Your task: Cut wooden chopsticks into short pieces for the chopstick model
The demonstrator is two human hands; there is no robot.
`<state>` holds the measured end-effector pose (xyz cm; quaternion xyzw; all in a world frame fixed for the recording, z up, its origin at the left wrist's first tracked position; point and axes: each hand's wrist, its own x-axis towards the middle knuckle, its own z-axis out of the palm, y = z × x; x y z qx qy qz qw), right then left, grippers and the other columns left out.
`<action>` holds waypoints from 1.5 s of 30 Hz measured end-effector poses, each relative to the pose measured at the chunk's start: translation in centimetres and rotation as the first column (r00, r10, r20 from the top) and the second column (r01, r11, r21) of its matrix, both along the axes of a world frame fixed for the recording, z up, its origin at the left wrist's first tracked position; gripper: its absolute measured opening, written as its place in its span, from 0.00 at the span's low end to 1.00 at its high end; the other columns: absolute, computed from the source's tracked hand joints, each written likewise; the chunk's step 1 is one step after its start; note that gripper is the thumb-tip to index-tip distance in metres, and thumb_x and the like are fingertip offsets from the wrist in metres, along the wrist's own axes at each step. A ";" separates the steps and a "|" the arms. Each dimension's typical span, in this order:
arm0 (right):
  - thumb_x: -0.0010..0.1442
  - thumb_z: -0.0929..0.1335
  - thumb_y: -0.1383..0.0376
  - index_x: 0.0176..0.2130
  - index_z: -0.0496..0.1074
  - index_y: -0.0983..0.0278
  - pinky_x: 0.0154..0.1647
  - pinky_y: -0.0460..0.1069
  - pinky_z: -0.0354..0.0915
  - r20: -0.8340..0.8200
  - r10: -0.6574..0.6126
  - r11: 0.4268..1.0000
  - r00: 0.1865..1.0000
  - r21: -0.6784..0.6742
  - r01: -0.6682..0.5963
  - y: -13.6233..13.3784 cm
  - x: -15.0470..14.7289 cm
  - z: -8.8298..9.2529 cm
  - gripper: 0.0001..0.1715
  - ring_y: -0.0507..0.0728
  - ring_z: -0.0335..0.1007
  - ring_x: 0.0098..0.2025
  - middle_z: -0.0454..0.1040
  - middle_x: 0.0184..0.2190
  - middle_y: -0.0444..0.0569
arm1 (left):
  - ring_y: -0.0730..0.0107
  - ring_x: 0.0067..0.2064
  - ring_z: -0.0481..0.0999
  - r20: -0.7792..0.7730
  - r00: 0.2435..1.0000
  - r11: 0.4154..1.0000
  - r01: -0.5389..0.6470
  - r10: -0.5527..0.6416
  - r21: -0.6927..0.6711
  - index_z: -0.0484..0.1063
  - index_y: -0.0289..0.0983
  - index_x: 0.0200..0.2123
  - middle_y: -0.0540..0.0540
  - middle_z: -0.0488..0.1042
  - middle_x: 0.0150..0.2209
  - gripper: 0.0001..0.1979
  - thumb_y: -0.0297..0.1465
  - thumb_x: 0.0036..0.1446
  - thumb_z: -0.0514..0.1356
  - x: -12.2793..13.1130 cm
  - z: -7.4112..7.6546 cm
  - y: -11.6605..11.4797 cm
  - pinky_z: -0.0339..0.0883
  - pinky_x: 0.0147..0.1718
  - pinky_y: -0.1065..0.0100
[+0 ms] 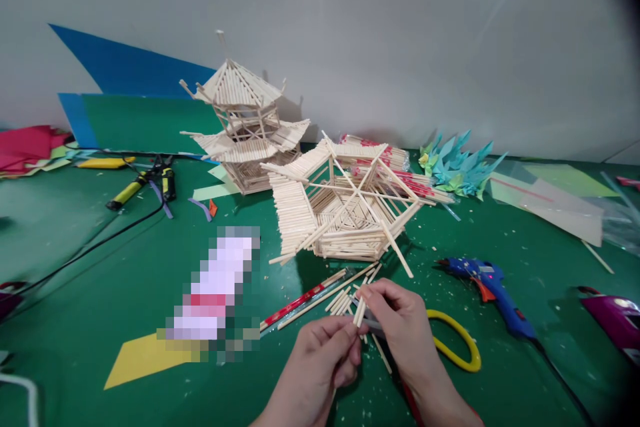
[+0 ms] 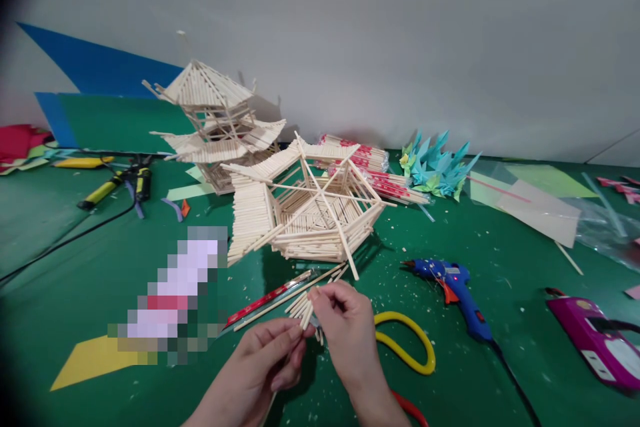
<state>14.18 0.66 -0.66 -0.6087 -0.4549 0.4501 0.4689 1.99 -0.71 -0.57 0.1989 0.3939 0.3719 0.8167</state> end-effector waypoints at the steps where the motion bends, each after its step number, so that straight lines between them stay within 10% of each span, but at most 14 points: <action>1: 0.52 0.65 0.61 0.20 0.68 0.66 0.22 0.45 0.54 0.001 0.001 1.000 1.000 0.002 -0.001 0.0 0.0 0.0 0.14 0.50 0.56 0.22 0.62 0.17 0.41 | 0.87 0.13 0.50 -0.007 1.000 1.000 0.002 -0.002 0.008 0.72 0.29 0.23 0.52 0.64 0.16 0.09 0.30 0.48 0.61 0.0 -0.1 0.0 0.37 0.17 0.75; 15: 0.56 0.62 0.58 0.24 0.69 0.64 0.24 0.44 0.58 0.208 0.006 0.998 0.978 0.064 -0.020 -0.6 1.4 0.6 0.16 0.51 0.62 0.25 0.66 0.23 0.44 | 0.82 0.20 0.56 -0.301 0.940 0.987 -0.135 0.157 0.092 0.76 0.32 0.28 0.53 0.64 0.17 0.13 0.37 0.41 0.66 -1.7 0.3 0.1 0.49 0.18 0.80; 19: 0.56 0.62 0.63 0.22 0.67 0.63 0.24 0.44 0.56 0.608 0.332 0.920 0.721 -0.041 -0.389 -1.5 0.0 0.3 0.14 0.52 0.64 0.25 0.66 0.23 0.44 | 0.76 0.25 0.63 -0.393 0.869 0.949 -0.228 0.300 0.219 0.77 0.37 0.31 0.52 0.68 0.20 0.13 0.36 0.40 0.66 -3.0 1.2 0.1 0.57 0.23 0.78; 23: 0.54 0.63 0.65 0.24 0.68 0.62 0.26 0.46 0.57 0.808 0.364 0.887 0.463 -0.148 -0.438 -2.2 -1.8 -0.6 0.09 0.55 0.67 0.28 0.70 0.26 0.46 | 0.76 0.23 0.62 -0.465 0.837 0.933 -0.137 0.288 0.332 0.77 0.37 0.35 0.51 0.69 0.21 0.13 0.36 0.44 0.64 -3.3 1.7 0.1 0.57 0.20 0.77; 32: 0.58 0.60 0.60 0.38 0.67 0.59 0.30 0.48 0.63 0.742 0.119 0.983 0.660 0.006 -0.184 -4.2 3.7 -0.8 0.10 0.55 0.67 0.30 0.70 0.30 0.47 | 0.73 0.23 0.63 -0.596 0.743 0.865 0.044 0.306 0.499 0.77 0.37 0.28 0.52 0.67 0.18 0.07 0.32 0.47 0.61 -3.1 2.1 -0.1 0.58 0.23 0.76; 36: 0.56 0.61 0.61 0.41 0.65 0.61 0.38 0.51 0.66 0.835 -0.002 0.998 0.550 0.034 -0.048 -5.8 8.6 -2.1 0.12 0.58 0.68 0.38 0.70 0.37 0.51 | 0.72 0.23 0.63 -0.638 0.729 0.873 0.116 0.249 0.474 0.75 0.36 0.24 0.51 0.67 0.18 0.08 0.32 0.49 0.59 -2.9 2.0 0.1 0.57 0.23 0.75; 45: 0.56 0.62 0.63 0.39 0.70 0.60 0.39 0.52 0.68 0.912 0.154 0.958 0.381 -0.043 -0.284 -6.2 10.1 -3.5 0.12 0.58 0.71 0.39 0.74 0.37 0.51 | 0.72 0.24 0.63 -0.618 0.756 0.894 0.102 0.215 0.436 0.74 0.35 0.24 0.51 0.67 0.18 0.08 0.33 0.49 0.59 -2.8 1.5 0.0 0.57 0.23 0.76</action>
